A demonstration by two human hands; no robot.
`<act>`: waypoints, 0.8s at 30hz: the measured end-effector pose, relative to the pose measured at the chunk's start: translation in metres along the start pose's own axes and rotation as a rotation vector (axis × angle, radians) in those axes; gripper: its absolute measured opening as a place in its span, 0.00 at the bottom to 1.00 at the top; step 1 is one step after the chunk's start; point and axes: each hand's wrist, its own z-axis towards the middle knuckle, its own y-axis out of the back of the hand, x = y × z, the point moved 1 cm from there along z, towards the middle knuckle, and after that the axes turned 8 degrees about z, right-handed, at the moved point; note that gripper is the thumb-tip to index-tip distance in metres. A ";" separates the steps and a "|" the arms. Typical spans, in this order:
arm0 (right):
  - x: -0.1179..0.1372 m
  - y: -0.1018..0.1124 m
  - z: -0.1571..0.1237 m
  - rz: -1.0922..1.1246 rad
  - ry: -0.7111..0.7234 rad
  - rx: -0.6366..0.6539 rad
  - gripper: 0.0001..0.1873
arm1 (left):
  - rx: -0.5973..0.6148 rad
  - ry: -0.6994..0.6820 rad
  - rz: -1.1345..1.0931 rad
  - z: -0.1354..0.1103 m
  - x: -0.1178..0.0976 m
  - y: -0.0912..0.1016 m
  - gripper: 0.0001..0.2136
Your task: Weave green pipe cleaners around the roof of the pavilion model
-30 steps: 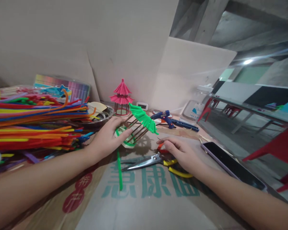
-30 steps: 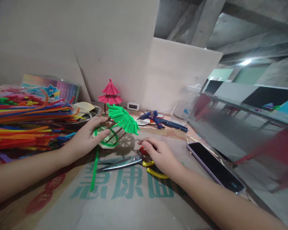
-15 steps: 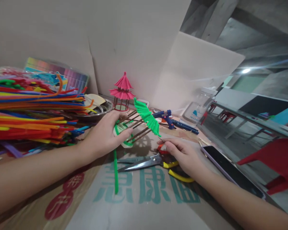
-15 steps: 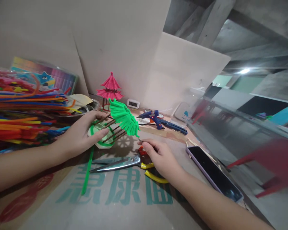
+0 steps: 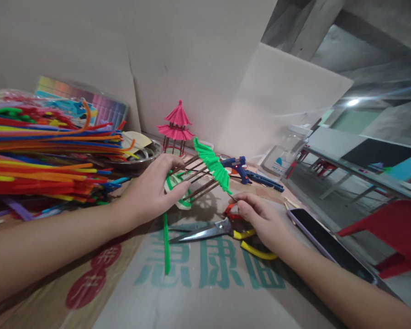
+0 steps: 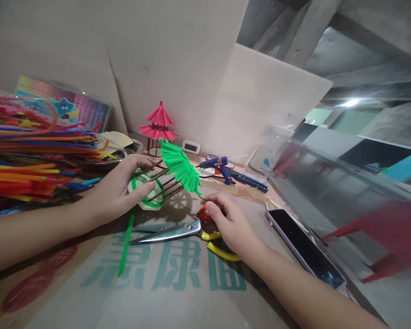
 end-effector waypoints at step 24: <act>-0.001 -0.001 0.002 0.178 -0.024 -0.012 0.14 | 0.009 -0.063 0.026 -0.001 0.001 0.001 0.16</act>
